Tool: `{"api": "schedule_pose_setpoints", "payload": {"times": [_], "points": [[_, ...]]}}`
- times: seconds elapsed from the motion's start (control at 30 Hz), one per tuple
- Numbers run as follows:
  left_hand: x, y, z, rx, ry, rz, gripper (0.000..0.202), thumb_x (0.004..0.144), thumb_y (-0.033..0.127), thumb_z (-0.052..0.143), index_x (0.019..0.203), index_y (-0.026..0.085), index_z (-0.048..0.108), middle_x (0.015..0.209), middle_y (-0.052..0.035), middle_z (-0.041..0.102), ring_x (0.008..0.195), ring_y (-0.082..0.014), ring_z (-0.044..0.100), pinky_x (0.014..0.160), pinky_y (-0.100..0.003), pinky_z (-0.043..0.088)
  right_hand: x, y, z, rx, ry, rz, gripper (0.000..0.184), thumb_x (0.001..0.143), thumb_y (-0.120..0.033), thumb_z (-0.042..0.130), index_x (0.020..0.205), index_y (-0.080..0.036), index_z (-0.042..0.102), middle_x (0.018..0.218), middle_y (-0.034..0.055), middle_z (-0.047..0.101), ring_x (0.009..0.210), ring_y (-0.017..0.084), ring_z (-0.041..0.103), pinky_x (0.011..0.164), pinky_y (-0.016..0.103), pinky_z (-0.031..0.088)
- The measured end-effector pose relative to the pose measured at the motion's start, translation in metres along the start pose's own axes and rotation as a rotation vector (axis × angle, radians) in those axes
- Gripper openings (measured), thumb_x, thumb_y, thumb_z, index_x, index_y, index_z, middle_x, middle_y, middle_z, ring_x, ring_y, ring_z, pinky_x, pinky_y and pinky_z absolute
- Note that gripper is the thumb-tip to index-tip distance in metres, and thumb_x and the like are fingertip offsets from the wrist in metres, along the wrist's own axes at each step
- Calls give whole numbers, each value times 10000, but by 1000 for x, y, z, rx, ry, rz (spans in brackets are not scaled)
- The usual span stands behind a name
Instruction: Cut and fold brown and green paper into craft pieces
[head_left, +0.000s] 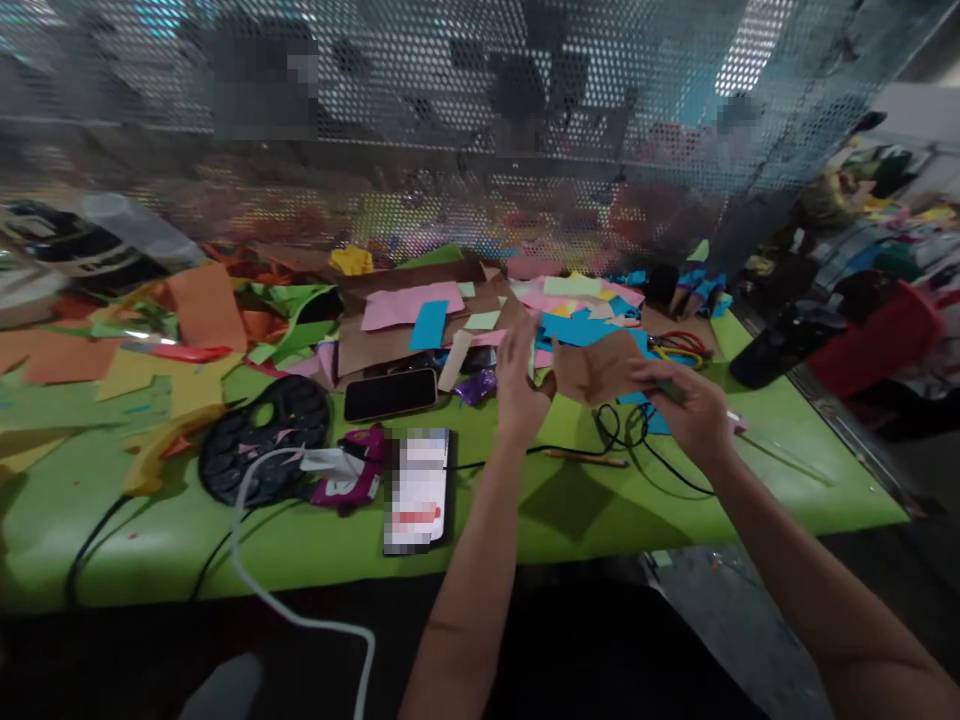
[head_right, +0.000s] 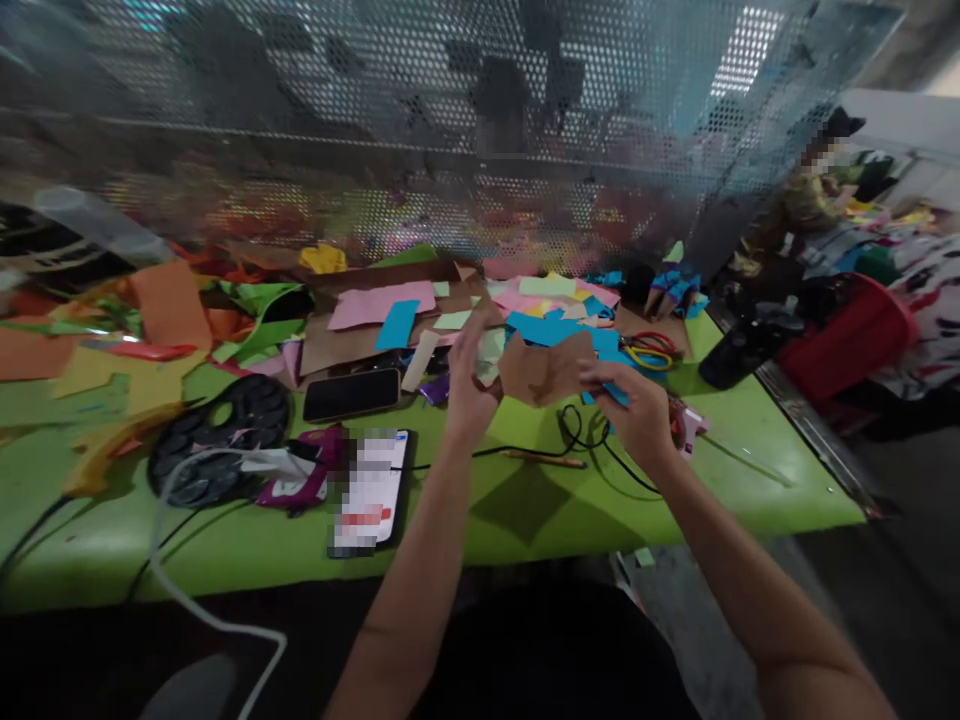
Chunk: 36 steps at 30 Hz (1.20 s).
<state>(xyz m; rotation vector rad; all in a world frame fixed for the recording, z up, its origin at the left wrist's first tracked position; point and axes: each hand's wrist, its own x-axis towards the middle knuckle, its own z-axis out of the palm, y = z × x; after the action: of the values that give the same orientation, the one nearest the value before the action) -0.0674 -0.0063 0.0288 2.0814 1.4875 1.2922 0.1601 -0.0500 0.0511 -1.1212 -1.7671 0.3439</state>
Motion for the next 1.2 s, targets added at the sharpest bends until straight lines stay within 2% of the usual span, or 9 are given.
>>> {"api": "schedule_pose_setpoints", "payload": {"times": [0.1, 0.27, 0.37, 0.5, 0.63, 0.73, 0.87, 1.03, 1.2], "points": [[-30, 14, -2, 42, -279, 148, 682, 781, 50, 506, 1396, 343, 463, 1529, 30, 399, 1460, -224, 236, 1175, -437, 219, -38, 0, -14, 80, 13, 47, 216, 827, -108, 571, 957, -232, 690, 1118, 63, 719, 1102, 230, 655, 966, 409, 503], [-89, 25, -7, 123, -586, 219, 735, 767, 114, 577, 1446, 342, 415, 1569, -6, 332, 1477, -279, 200, 1177, -498, 148, -84, 0, -14, 171, -2, 166, 207, 840, -114, 569, 945, -247, 687, 1093, 55, 723, 1136, 232, 639, 988, 418, 494], [-118, 21, -15, 140, -523, 227, 517, 907, 173, 466, 1390, 355, 486, 1494, 2, 460, 1449, -227, 288, 1182, -493, 127, -101, 1, -10, 151, -47, 214, 355, 842, -145, 582, 1175, -260, 625, 1317, 83, 620, 1251, 251, 563, 1028, 432, 467], [-150, 8, -34, 103, -299, 231, 457, 963, 268, 410, 1412, 329, 460, 1429, -18, 539, 1414, -215, 363, 1180, -475, 185, -111, 8, -7, -42, -239, 144, 781, 825, -144, 568, 1519, -281, 237, 1558, 135, 338, 1332, 276, 480, 1050, 470, 443], [-175, -1, -48, 31, -95, 230, 447, 968, 299, 381, 1405, 336, 467, 1394, -35, 574, 1353, -233, 458, 1131, -486, 308, -107, 15, 4, -417, -494, -81, 656, 835, -137, 557, 1458, -261, 396, 1584, 146, 274, 1440, 322, 293, 1131, 556, 289], [-192, 0, -54, 1, -28, 240, 448, 974, 373, 360, 1407, 330, 467, 1377, -49, 588, 1325, -248, 491, 1108, -505, 346, -97, 22, 18, -574, -627, -125, 511, 898, -215, 543, 1401, -287, 484, 1589, 129, 267, 1451, 337, 257, 1132, 606, 229], [-210, 4, -57, 42, -50, 202, 471, 974, 454, 355, 1415, 323, 457, 1371, -58, 592, 1326, -248, 489, 1113, -503, 349, -70, 47, 38, -645, -633, -142, 470, 939, -337, 519, 1407, -339, 473, 1592, 106, 268, 1444, 332, 277, 1114, 619, 244], [-211, 3, -51, 139, -130, 237, 470, 978, 434, 345, 1415, 304, 461, 1387, -60, 578, 1348, -225, 463, 1134, -454, 328, -18, 79, 60, -772, -504, -93, 443, 979, -330, 431, 1421, -325, 462, 1575, 92, 318, 1433, 318, 305, 1118, 593, 257], [-198, -4, -36, 195, -261, 376, 472, 951, 334, 423, 1420, 305, 459, 1403, -46, 565, 1362, -209, 445, 1165, -430, 273, 1, 74, 56, -752, -457, -44, 444, 983, -350, 400, 1413, -275, 481, 1566, 96, 334, 1402, 323, 359, 1114, 576, 280]]}}
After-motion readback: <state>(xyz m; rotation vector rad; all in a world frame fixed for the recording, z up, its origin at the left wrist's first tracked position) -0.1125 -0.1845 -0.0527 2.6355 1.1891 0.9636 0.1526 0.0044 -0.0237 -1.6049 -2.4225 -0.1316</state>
